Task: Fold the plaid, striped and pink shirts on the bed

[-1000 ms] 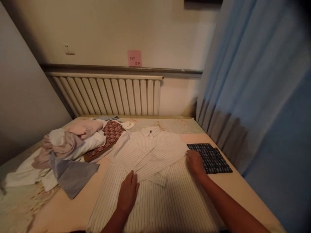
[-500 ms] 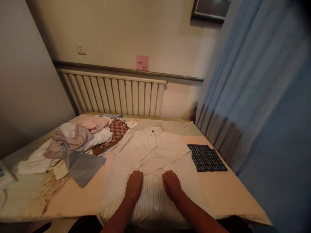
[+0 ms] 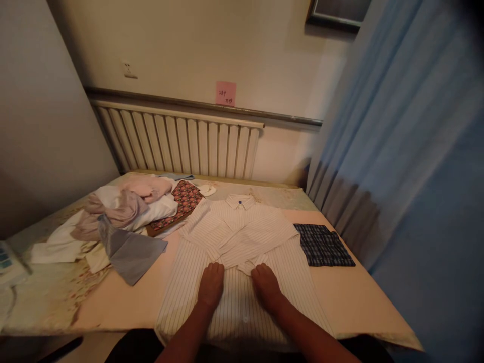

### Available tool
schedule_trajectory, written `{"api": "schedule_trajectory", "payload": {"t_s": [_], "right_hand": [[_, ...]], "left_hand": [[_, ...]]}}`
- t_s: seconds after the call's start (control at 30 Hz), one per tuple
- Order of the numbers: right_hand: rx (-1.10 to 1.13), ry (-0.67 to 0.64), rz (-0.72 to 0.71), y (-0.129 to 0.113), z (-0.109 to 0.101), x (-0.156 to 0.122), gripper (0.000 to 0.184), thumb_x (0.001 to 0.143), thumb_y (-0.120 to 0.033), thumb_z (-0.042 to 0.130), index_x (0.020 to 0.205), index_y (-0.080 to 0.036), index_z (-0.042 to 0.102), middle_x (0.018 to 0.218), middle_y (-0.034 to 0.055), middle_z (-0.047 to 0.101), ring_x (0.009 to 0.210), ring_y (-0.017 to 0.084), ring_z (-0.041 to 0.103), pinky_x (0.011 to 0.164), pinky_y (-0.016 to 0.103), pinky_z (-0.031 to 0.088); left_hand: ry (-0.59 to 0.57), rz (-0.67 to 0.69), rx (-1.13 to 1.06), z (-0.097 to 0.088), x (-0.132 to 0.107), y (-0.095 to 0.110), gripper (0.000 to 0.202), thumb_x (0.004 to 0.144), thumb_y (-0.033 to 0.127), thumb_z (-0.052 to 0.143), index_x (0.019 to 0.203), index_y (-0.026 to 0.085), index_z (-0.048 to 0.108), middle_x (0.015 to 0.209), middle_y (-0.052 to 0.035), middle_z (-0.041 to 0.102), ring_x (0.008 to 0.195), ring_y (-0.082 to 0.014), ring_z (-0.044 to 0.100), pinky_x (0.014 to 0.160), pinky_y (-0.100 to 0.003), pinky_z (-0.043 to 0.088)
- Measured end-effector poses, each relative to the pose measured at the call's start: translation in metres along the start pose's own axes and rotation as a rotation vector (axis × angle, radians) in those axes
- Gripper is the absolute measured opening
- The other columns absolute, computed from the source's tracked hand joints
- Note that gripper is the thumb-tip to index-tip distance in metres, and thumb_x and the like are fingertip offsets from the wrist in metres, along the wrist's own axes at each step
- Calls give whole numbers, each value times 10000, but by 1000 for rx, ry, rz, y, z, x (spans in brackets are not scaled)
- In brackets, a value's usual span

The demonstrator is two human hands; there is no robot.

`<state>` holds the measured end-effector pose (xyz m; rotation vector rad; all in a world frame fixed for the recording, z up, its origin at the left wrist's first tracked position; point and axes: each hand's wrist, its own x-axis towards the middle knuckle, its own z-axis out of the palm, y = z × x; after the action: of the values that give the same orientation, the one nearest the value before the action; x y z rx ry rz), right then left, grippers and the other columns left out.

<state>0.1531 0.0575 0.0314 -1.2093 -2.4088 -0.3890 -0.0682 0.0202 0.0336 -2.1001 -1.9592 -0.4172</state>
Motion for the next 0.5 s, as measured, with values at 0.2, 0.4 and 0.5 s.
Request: {"api": "schedule_trajectory", "payload": {"t_s": [0.2,0.4,0.5], "right_hand": [[29,5,13,8,-6,-13,171,762,-37,538,696,-193,523,740,29,520,728,178,391,660,311,251],[119,-19,87,15,-28,-40,150,853,-98,484,747,-193,532,800,30,522,801,179,421,726,302,300],[155,-23,156,17,-34,-59,166,876,-93,426,828,-183,557,896,60,548,871,199,432,793,330,318]], "left_hand": [[9,-8,3,-4,2,1,165,846,68,451,840,160,587,867,-73,581,845,-229,491,763,-362,383],[-32,-19,-31,-11,-2,8,191,870,90,423,880,160,600,898,-87,586,884,-231,505,793,-367,391],[-52,-63,-58,-11,-12,11,228,896,114,383,955,148,600,1007,-122,591,965,-245,513,854,-391,394]]}}
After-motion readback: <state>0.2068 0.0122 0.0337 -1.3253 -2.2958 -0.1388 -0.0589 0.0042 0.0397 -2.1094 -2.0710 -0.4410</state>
